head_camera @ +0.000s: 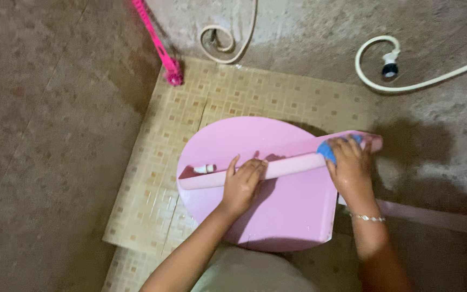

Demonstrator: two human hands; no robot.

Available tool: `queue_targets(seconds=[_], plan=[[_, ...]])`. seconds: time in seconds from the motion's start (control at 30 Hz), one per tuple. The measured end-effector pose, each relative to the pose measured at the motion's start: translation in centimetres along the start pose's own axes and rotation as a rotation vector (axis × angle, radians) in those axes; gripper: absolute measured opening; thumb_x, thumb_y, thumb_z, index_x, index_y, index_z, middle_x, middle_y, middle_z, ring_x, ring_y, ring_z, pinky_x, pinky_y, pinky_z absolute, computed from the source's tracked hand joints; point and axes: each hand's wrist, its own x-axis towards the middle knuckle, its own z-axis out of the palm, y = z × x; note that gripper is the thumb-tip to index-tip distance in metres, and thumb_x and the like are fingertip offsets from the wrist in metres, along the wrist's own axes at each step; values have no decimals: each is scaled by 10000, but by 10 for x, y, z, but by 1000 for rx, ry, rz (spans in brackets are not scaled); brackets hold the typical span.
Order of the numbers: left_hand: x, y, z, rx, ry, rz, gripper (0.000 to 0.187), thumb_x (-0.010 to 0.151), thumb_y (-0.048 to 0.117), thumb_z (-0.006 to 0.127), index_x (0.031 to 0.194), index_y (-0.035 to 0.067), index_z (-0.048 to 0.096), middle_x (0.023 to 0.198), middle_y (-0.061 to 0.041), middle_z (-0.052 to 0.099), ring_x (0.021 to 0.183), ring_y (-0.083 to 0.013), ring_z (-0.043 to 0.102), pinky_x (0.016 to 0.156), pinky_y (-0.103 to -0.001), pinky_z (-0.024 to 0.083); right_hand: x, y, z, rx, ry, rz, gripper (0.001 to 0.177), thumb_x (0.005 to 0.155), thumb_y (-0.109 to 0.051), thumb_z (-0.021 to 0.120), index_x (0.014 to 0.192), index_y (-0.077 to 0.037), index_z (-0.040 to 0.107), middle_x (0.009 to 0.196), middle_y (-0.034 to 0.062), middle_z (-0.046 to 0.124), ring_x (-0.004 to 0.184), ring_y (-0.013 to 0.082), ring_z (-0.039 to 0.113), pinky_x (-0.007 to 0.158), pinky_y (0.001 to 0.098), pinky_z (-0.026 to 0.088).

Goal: The person cleans a pink child-sized toilet using a blue sponge and a white brush. They wipe the seat, lid, and tank, then scrub the seat with the brush and rinse it with a handheld sprayer.

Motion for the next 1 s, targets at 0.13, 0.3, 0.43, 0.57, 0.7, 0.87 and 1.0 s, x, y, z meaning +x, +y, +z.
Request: queue_targets(seconds=[0.13, 0.3, 0.43, 0.57, 0.7, 0.87, 1.0], plan=[[-30, -2, 21, 100, 3, 28, 405, 875, 50, 632, 1279, 71, 628, 1267, -75, 661, 1304, -229, 600, 1215, -592, 269, -22, -27, -3, 55, -190, -118, 461, 815, -305, 728, 1233, -115, 685, 1262, 65, 672, 1250, 269, 563, 1199, 695, 92], [-50, -20, 39, 165, 15, 88, 336, 928, 128, 627, 1259, 73, 628, 1280, -83, 652, 1293, -244, 580, 1194, -618, 283, -43, -56, -12, 15, -212, -189, 409, 758, -163, 705, 1166, -136, 716, 1163, 34, 714, 1138, 210, 624, 1204, 663, 128], [-58, -26, 44, 212, -66, 92, 417, 912, 133, 619, 1318, 39, 606, 1454, -140, 577, 1390, -283, 497, 1207, -615, 260, -53, -66, -13, -68, -135, -217, 305, 836, -15, 674, 1103, -146, 740, 1067, -15, 730, 1070, 153, 657, 1257, 580, 237], [-54, -22, 36, 248, -151, 93, 500, 908, 148, 617, 1397, 54, 574, 1546, -166, 468, 1482, -326, 396, 1241, -607, 220, -57, -68, -3, -62, -85, -243, 287, 820, 3, 671, 1049, -149, 752, 1017, -24, 731, 1029, 163, 654, 1221, 555, 282], [-48, -16, 15, 58, -85, 47, 596, 879, 253, 634, 1427, 40, 539, 1523, -218, 447, 1414, -390, 373, 1156, -608, 204, -60, -63, 8, -114, -68, -261, 308, 817, 22, 668, 1039, -172, 756, 1018, -33, 728, 1027, 147, 655, 1194, 533, 309], [-38, -72, -8, 59, -3, -353, 406, 957, 174, 602, 1357, 100, 608, 1335, -119, 597, 1337, -340, 500, 1160, -542, 308, -66, -60, 16, -108, -63, -243, 277, 811, 13, 698, 1008, -174, 756, 961, -34, 710, 993, 160, 646, 1195, 526, 314], [-32, -137, -9, 465, -63, -345, 337, 935, 137, 560, 1241, 134, 702, 1283, -21, 681, 1293, -276, 534, 1160, -590, 253, -67, -60, 18, -108, -64, -239, 301, 790, 24, 692, 1008, -172, 758, 955, -33, 696, 1007, 152, 648, 1185, 533, 313]])
